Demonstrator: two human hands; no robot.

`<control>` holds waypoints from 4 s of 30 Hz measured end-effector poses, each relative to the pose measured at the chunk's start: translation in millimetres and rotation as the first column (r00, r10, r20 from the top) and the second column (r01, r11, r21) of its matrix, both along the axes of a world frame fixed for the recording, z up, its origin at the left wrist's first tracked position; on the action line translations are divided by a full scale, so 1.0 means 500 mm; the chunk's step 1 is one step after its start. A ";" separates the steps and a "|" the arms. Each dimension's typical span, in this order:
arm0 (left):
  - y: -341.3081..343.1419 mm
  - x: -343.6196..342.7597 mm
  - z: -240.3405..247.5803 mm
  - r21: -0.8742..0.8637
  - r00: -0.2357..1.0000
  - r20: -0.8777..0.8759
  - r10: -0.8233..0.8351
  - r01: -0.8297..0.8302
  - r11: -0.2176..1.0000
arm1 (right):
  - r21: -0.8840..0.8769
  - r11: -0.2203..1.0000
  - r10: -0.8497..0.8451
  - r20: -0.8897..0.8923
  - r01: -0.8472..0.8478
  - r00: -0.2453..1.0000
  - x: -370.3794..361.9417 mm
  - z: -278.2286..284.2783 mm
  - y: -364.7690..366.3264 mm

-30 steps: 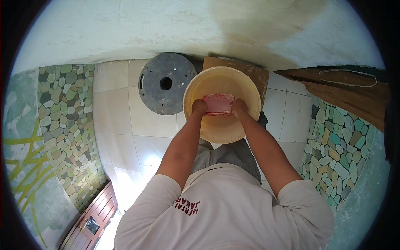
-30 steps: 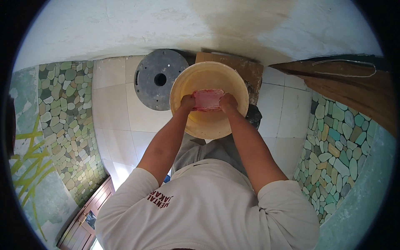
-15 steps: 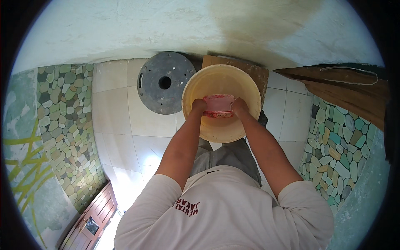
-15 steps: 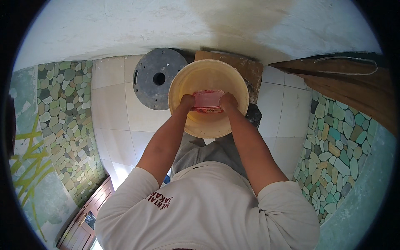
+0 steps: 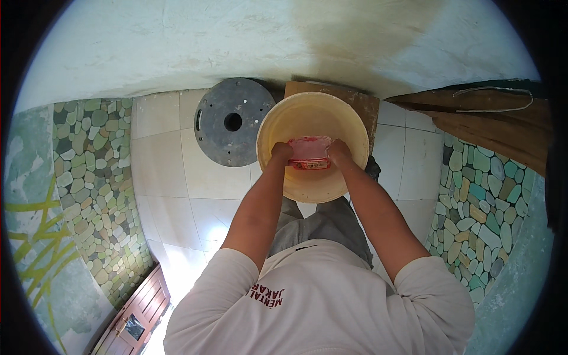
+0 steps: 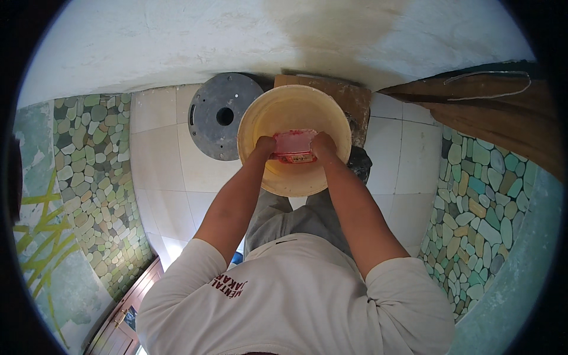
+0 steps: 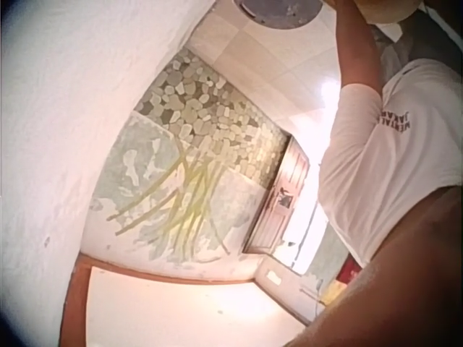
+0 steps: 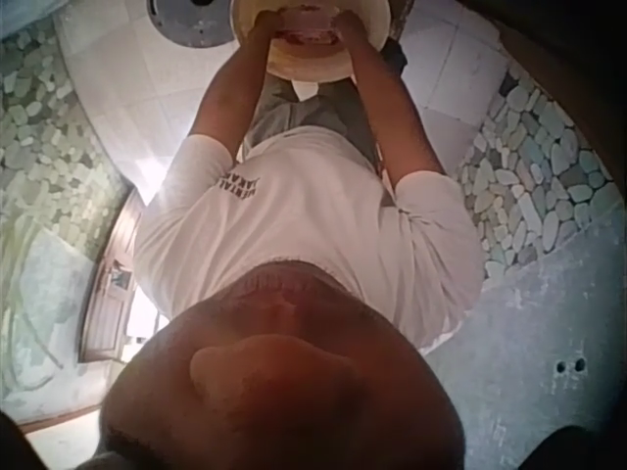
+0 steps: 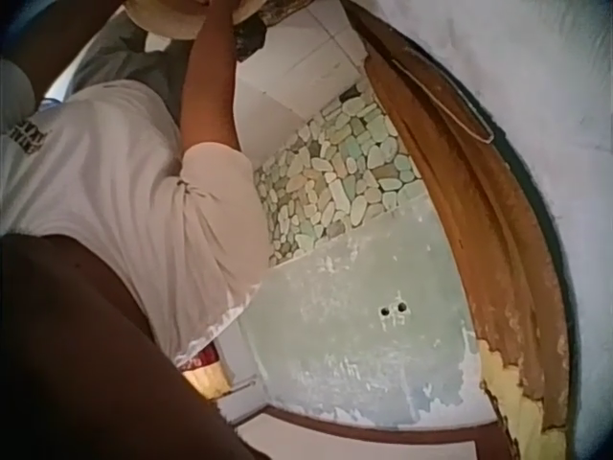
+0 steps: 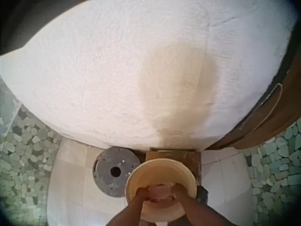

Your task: The recorder is washing a red plastic container and its lid in a bucket of soapy water.

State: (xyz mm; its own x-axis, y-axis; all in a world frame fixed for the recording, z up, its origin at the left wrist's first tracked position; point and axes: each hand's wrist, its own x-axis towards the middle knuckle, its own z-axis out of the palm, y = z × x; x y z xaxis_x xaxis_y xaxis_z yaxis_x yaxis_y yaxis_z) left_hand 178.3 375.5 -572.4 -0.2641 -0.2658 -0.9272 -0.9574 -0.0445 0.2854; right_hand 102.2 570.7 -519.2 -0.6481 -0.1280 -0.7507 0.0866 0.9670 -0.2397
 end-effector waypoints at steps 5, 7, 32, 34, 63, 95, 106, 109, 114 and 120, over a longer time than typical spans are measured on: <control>0.003 -0.003 0.014 -0.025 0.999 -0.033 -0.023 0.022 0.999 | 0.051 0.998 0.030 -0.079 -0.026 0.996 0.003 -0.014 0.001; 0.005 -0.003 0.024 -0.014 0.999 -0.031 0.033 -0.034 0.999 | 0.011 1.000 0.015 -0.062 -0.014 0.998 0.003 -0.014 0.003; 0.012 0.040 0.269 -0.235 0.795 -0.603 -0.063 -0.101 0.967 | -0.282 0.958 -0.144 -0.355 0.041 0.923 0.023 0.210 0.045; 0.012 0.044 0.349 -0.122 0.764 -0.644 0.026 -0.135 0.983 | -0.375 0.927 -0.166 -0.410 0.000 0.897 0.017 0.255 0.053; 0.007 0.112 0.631 0.499 0.473 -0.713 0.518 -0.178 0.848 | -0.783 0.404 -0.444 0.284 0.473 0.850 -0.050 0.488 0.124; 0.027 0.113 0.636 0.478 0.531 -0.723 0.441 -0.075 0.875 | -0.796 0.602 -0.279 -0.138 0.061 0.950 -0.050 0.525 0.096; 0.070 0.069 0.603 0.544 0.611 -0.677 0.410 0.041 0.838 | -0.737 0.663 -0.162 -0.314 -0.132 0.936 -0.051 0.508 0.152; 0.086 0.051 0.601 0.561 0.685 -0.630 0.366 0.075 0.825 | -0.750 0.652 -0.202 -0.315 -0.113 0.927 -0.056 0.491 0.185; 0.107 0.031 0.586 0.432 0.775 -0.578 0.254 0.026 0.902 | -0.698 0.698 -0.226 -0.425 -0.159 0.876 -0.078 0.479 0.263; 0.070 0.070 0.555 0.415 0.784 -0.555 0.277 -0.026 0.909 | -0.633 0.767 -0.416 -0.370 0.103 0.831 -0.151 0.394 0.374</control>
